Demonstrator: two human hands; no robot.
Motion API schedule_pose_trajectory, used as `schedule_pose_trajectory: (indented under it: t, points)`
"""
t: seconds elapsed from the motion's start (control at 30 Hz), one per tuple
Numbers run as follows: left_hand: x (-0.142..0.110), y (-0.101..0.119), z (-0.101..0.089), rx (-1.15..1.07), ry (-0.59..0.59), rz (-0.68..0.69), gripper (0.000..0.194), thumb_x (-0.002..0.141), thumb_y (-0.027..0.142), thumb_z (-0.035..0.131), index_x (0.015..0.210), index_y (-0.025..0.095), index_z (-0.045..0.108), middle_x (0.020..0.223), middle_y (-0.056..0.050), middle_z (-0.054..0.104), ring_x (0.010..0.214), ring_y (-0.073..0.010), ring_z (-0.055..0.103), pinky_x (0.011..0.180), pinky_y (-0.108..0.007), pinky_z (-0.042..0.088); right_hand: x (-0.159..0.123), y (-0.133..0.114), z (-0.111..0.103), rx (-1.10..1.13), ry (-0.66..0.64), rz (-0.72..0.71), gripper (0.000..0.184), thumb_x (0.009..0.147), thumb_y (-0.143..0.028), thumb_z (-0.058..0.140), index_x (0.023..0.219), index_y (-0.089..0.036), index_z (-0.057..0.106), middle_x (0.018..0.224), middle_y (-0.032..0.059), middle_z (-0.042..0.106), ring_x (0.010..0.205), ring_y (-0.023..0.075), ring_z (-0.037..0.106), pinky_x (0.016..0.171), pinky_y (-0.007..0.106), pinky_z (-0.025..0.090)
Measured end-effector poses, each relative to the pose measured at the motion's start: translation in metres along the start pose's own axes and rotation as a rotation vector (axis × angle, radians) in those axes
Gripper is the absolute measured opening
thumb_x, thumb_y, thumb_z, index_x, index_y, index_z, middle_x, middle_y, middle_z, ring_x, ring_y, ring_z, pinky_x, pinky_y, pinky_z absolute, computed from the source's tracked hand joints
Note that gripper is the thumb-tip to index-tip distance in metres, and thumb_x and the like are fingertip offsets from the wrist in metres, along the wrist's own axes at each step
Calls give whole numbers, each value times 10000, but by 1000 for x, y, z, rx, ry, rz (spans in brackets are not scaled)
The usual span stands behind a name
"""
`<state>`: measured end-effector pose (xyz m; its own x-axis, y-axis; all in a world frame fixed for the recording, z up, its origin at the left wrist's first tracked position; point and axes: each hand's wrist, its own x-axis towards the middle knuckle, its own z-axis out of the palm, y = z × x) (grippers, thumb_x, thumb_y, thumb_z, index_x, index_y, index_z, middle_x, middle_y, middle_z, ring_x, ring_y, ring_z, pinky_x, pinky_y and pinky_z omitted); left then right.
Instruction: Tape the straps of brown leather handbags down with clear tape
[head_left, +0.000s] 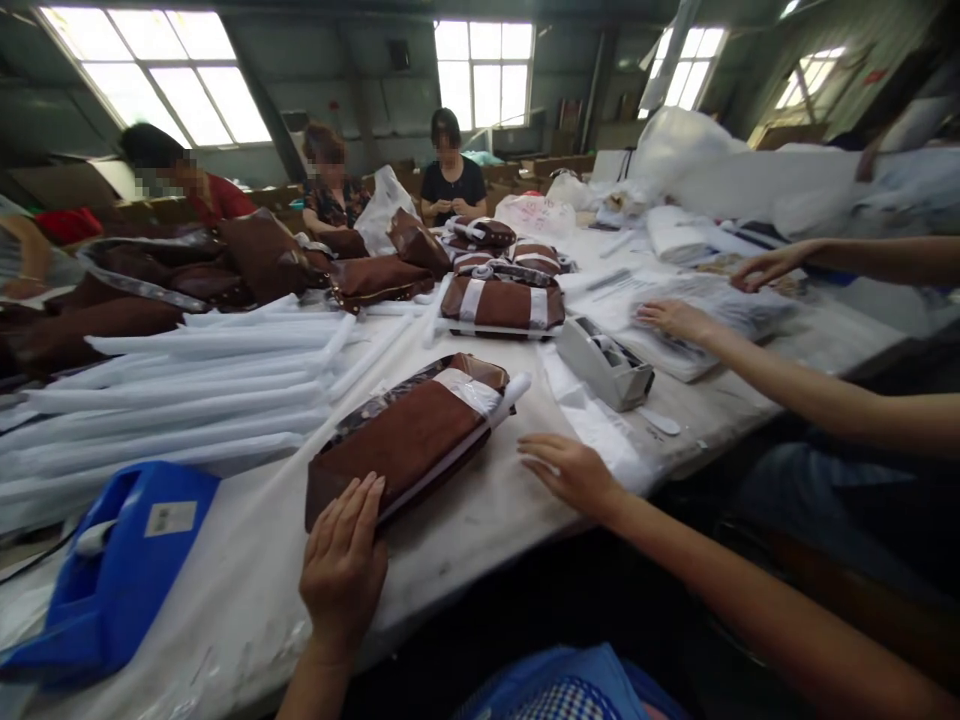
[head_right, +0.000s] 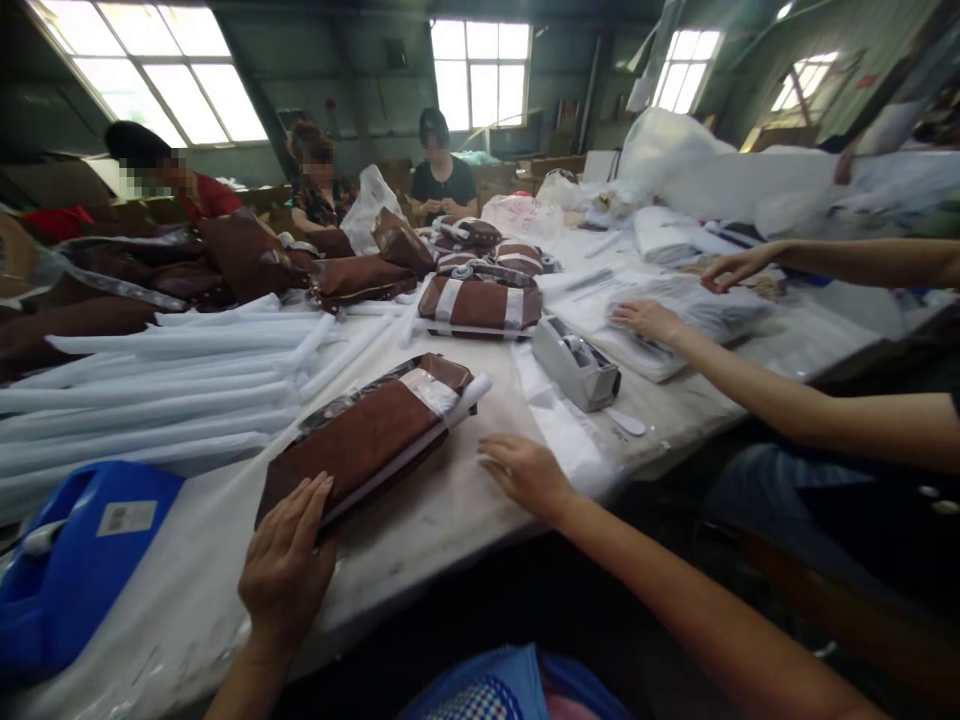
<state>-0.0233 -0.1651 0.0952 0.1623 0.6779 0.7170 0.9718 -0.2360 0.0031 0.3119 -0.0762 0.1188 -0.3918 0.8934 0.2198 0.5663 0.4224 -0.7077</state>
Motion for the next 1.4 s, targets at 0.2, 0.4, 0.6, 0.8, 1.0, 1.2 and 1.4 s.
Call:
schedule_pose_trajectory:
  t: [0.2, 0.4, 0.6, 0.8, 1.0, 1.2, 1.4]
  points:
    - [-5, 9, 10, -27, 9, 4, 693, 852, 47, 513, 1503, 252, 393, 1385, -56, 618, 1273, -230, 582, 1143, -404, 382, 0, 100, -61, -706, 169, -6, 314, 943, -316, 578, 1192, -170, 702, 1523, 140, 453, 1471, 378, 274, 1147, 585, 327]
    - [-8, 6, 15, -32, 47, -41, 690, 841, 48, 539, 1490, 248, 417, 1386, -65, 616, 1258, -241, 594, 1130, -418, 402, 18, 102, -65, -715, 133, -86, 304, 1002, -297, 485, 938, -187, 761, 1335, 83, 648, 1356, 290, 480, 1128, 482, 393]
    - [-7, 7, 14, -30, 57, -38, 694, 834, 33, 533, 1487, 239, 424, 1345, -68, 647, 1237, -231, 610, 1130, -406, 402, 22, 67, -48, -542, 234, -164, 264, 1001, -275, 477, 977, -201, 729, 1222, 73, 713, 1235, 265, 602, 1098, 508, 434]
    - [-5, 3, 13, -65, 125, -102, 691, 819, 42, 566, 1471, 241, 452, 1323, -80, 660, 1237, -242, 611, 1119, -414, 425, -6, 32, -11, -433, 135, -327, 235, 1004, -230, 481, 1102, -242, 694, 1166, 33, 734, 1124, 189, 668, 1112, 431, 459]
    - [-7, 1, 15, -67, 166, -125, 695, 802, 34, 587, 1456, 242, 476, 1309, -83, 668, 1215, -244, 626, 1110, -412, 438, 17, 81, -25, -725, 188, -74, 342, 953, -280, 558, 1244, -131, 659, 1398, 177, 581, 1374, 358, 463, 1098, 593, 413]
    - [-6, 1, 16, -87, 164, -137, 706, 801, 25, 593, 1459, 251, 471, 1303, -74, 673, 1199, -247, 636, 1100, -425, 450, 25, 92, -34, -697, 179, -146, 275, 999, -252, 472, 1007, -232, 745, 1193, 47, 729, 1250, 270, 599, 1142, 555, 362]
    - [-7, 0, 16, -84, 165, -152, 705, 799, 26, 600, 1455, 251, 475, 1296, -75, 677, 1200, -251, 635, 1089, -431, 464, 16, 61, -23, -457, 317, -129, 261, 995, -310, 500, 1009, -199, 735, 1108, 73, 755, 1150, 266, 664, 1104, 521, 432]
